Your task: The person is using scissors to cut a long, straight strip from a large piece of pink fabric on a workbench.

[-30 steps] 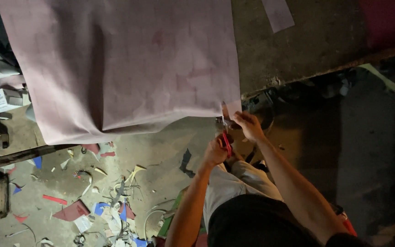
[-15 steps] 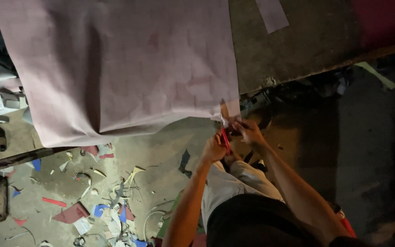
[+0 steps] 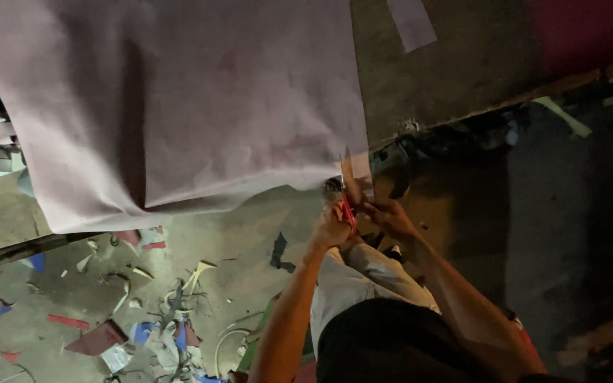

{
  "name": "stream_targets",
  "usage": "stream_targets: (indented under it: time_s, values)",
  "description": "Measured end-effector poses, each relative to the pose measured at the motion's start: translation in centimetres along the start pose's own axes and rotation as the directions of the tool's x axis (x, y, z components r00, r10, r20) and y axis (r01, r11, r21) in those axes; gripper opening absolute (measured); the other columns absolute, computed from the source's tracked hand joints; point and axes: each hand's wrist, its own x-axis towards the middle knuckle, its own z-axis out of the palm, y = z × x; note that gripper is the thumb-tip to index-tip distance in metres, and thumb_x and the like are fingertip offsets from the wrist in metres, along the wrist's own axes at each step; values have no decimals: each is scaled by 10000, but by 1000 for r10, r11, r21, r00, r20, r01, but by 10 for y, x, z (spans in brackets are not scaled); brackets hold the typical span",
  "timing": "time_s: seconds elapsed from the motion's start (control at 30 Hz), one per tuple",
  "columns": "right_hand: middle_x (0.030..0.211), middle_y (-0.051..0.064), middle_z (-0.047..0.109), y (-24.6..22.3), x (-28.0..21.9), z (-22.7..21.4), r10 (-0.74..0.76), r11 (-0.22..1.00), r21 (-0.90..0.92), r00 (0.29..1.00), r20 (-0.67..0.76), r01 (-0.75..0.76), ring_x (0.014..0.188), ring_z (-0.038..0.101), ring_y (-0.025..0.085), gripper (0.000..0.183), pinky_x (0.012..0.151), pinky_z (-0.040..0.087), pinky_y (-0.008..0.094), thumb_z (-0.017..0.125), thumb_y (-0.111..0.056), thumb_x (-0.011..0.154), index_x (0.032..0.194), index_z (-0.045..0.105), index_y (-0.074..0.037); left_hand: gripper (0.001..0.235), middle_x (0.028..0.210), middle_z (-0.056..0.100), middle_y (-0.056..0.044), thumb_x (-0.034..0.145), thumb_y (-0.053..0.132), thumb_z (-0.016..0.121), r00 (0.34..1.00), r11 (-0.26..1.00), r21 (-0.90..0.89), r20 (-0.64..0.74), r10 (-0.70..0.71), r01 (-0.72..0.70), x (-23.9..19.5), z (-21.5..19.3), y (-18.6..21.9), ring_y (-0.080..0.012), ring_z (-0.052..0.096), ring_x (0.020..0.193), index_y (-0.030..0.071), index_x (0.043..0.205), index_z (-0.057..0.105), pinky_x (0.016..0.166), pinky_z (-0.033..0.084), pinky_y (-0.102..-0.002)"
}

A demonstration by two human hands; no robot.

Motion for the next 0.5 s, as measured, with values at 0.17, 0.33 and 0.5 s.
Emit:
stream_targets:
  time_s: [0.17,0.33,0.5]
  values:
    - [639,71,656,14,3,-11,136,975,-167,988,-73,-147,622,595,178,350,606,501,332,816,-398,887,788,768,-66,432,1062,749,-256,815,201,699,997,989,131,1,-73,72,5,14,-28,-477,721,1021,46,1216,650,841,585,-584]
    - [688,183,691,131,12,-55,166,921,-352,986,-32,-167,683,661,311,257,709,528,483,709,-232,834,826,752,21,311,983,726,-211,817,173,755,998,997,45,-20,-55,55,71,43,-104,-423,719,984,31,1076,657,861,609,-473]
    - [958,222,761,110,25,-63,98,872,-489,974,202,14,923,713,412,275,861,553,506,801,-285,849,986,773,-48,492,1111,749,-249,841,405,776,977,964,160,-59,-205,212,16,15,-8,-447,730,1060,54,1182,725,889,584,-551]
